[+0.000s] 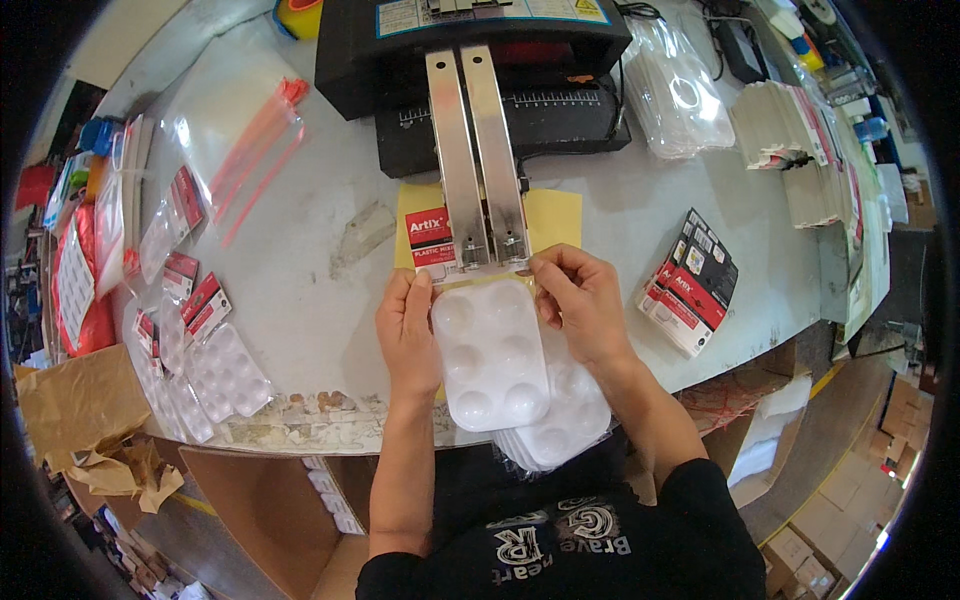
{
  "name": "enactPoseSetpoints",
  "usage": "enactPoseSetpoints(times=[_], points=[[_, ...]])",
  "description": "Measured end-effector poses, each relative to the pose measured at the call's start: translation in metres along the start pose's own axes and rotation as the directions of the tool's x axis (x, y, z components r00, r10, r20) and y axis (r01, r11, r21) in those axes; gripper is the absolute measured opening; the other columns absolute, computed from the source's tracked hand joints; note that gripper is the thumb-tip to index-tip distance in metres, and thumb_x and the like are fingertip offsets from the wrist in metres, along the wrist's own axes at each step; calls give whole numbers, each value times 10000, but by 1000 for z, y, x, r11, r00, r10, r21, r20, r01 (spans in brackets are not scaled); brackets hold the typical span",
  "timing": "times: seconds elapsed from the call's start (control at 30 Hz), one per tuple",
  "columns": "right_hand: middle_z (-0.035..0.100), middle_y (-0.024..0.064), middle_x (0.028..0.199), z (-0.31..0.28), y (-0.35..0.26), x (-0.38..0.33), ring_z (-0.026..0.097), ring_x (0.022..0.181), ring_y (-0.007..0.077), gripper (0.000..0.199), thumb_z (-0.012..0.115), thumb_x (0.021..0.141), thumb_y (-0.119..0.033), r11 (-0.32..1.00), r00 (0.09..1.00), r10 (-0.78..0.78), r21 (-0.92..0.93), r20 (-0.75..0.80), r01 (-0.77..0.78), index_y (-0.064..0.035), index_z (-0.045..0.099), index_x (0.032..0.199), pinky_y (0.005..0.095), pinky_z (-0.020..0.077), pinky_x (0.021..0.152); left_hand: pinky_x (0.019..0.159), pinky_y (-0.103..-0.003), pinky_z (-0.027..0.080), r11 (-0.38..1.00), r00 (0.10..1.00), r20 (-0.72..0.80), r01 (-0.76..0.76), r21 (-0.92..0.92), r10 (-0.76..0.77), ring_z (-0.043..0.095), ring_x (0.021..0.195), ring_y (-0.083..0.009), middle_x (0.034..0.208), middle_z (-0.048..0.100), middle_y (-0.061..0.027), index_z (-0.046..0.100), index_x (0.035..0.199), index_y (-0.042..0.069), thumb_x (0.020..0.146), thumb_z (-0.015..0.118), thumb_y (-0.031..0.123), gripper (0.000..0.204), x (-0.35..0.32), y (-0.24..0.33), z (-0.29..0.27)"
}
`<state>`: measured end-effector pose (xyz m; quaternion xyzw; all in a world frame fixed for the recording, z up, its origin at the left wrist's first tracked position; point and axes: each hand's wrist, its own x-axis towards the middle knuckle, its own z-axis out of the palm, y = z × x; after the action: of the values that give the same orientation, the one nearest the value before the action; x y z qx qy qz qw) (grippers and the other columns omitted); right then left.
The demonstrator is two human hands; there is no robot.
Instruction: The person places plastic mixing palettes into clear plastic bags, inserts product labels, and seals them using a heat sealer. The person stacks the sealed packages and places them into a cardboard box.
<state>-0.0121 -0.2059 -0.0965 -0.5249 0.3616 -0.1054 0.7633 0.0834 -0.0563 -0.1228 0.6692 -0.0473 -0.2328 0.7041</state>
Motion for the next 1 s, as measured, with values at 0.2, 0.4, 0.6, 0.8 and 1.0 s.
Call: enactPoseSetpoints(times=[0.2,0.4,0.6,0.8,1.0], points=[[559,54,578,-20,-13,-9,519,453,105,157,545,914,-120,729,858,-511,-555,-50,401,-3,610,831,256,407,437,633,-262,365,867,965,-5,-235,439,263,429,675,-114,701,477,1,524,770,33,967,476,159,239,-5,-2,-26],[596,143,971,-139,-31,-25,606,799,246,109,540,901,-126,291,643,-758,-939,-110,182,-27,534,945,324,459,651,713,-369,435,457,881,-272,73,887,387,533,823,-271,919,557,-131,560,955,7,891,565,169,174,-7,41,-123],[229,108,1527,-188,-5,-29,198,1409,323,955,735,740,-367,135,882,-464,-978,81,161,-95,194,1478,470,149,1108,627,-329,413,692,974,63,-199,694,217,490,670,-214,763,491,-83,538,812,20,806,678,173,208,-78,23,-31],[227,111,1530,-177,-17,-47,176,1424,273,1140,792,581,-515,80,920,-384,-990,79,118,-95,223,1475,475,140,1108,564,-274,364,886,992,-39,-90,455,121,441,622,-159,742,483,-59,537,768,34,788,691,84,163,-83,26,12],[212,111,1533,-174,-17,-50,188,1422,263,1194,774,571,-566,22,931,-355,-995,87,101,-77,175,1481,467,171,1088,662,-236,444,995,996,31,-88,55,87,561,777,-96,918,618,-96,463,894,19,924,521,96,100,-90,31,10]])
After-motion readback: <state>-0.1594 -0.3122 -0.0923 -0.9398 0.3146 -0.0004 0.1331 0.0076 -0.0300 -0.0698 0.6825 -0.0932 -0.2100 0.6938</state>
